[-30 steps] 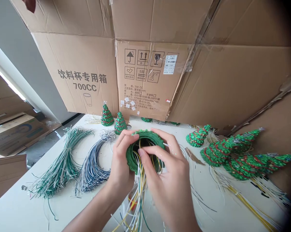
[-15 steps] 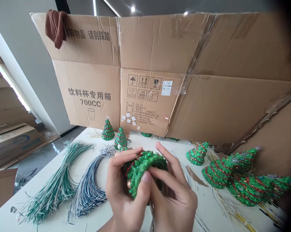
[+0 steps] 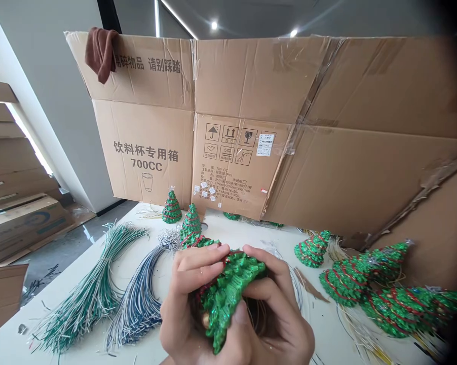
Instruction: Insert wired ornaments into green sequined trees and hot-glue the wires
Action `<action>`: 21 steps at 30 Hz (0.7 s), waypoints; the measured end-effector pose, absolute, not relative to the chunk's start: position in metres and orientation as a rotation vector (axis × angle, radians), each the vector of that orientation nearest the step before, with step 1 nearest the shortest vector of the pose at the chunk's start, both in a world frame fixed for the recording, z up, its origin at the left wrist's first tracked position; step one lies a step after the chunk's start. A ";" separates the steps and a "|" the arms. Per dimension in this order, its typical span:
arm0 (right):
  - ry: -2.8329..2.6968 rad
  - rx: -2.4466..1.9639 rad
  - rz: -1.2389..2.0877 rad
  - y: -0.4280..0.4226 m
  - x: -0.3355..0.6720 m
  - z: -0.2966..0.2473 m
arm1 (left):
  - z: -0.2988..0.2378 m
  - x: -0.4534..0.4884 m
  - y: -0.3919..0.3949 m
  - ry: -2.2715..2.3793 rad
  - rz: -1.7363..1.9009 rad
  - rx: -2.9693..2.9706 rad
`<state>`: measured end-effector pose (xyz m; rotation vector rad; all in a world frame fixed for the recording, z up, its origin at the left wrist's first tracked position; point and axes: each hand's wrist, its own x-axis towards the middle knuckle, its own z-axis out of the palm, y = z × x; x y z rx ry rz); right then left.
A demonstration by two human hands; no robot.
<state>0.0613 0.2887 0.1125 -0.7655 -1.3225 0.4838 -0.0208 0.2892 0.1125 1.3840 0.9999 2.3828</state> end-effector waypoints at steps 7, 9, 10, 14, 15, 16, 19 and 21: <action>-1.318 -0.755 0.585 0.288 0.059 0.112 | 0.114 -0.025 0.285 1.067 2.311 1.312; -1.347 -0.753 0.605 0.289 0.059 0.111 | 0.113 -0.024 0.289 1.081 2.359 1.320; -1.364 -0.757 0.618 0.291 0.059 0.111 | 0.111 -0.023 0.291 1.099 2.392 1.342; -1.375 -0.751 0.780 0.297 0.060 0.110 | 0.106 -0.021 0.300 1.227 2.510 1.488; -1.363 -0.734 0.833 0.297 0.060 0.109 | 0.105 -0.021 0.301 1.247 2.518 1.527; -1.350 -0.713 0.877 0.298 0.060 0.110 | 0.104 -0.022 0.302 1.252 2.517 1.565; -1.344 -0.666 0.936 0.298 0.061 0.111 | 0.102 -0.023 0.303 1.223 2.523 1.616; -1.359 -0.677 0.913 0.297 0.062 0.112 | 0.102 -0.024 0.304 1.194 2.533 1.609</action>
